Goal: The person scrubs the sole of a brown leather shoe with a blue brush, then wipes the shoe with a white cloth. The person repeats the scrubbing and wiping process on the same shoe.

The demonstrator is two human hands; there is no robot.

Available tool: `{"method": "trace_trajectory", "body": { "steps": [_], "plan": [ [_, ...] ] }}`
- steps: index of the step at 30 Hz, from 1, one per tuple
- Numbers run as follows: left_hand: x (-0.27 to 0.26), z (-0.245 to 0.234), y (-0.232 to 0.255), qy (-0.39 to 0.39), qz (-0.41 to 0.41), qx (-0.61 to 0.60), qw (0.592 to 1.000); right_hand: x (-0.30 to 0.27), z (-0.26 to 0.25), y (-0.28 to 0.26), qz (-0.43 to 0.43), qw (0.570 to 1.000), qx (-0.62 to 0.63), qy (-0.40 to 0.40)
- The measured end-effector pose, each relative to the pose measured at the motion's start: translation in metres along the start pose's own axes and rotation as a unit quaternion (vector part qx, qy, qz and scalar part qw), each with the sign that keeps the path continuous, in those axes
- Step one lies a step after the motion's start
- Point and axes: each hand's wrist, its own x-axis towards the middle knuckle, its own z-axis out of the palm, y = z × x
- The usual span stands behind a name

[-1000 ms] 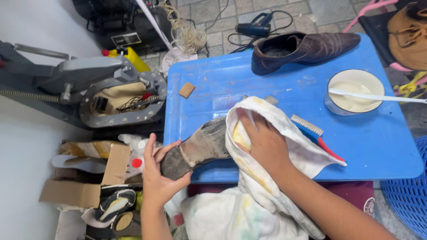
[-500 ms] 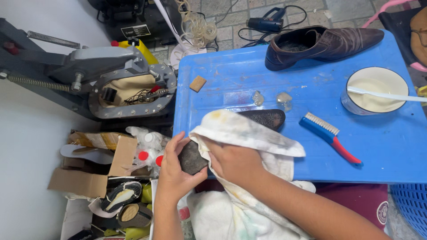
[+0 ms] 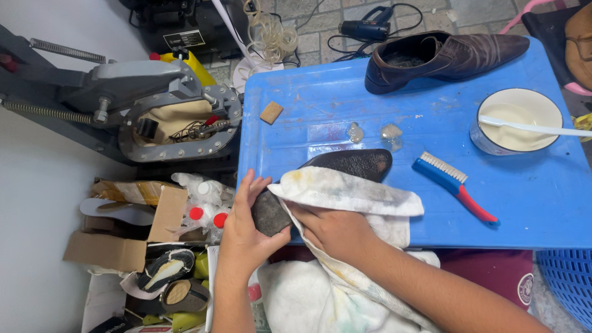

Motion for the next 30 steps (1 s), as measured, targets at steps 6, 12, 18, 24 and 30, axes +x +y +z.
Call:
{"method": "trace_trajectory", "body": {
  "steps": [6,12,18,24,30],
  "plan": [
    [0.001,-0.001,0.003,-0.003,0.005,0.004,1.000,-0.024,0.000,0.005,-0.021,0.999,0.039,-0.008],
    [-0.001,-0.002,0.001,-0.016,0.000,0.000,1.000,-0.057,-0.005,0.023,-0.018,0.996,0.010,-0.085],
    [-0.002,-0.004,-0.002,-0.013,-0.018,-0.010,1.000,-0.064,-0.009,0.028,-0.001,0.998,-0.030,0.053],
    [-0.006,-0.001,0.005,-0.041,0.048,0.060,0.996,-0.004,-0.007,0.001,0.109,0.992,0.019,-0.055],
    [-0.001,-0.002,0.008,-0.037,0.027,0.045,0.998,0.003,-0.009,-0.001,0.005,1.000,0.004,0.004]
  ]
}}
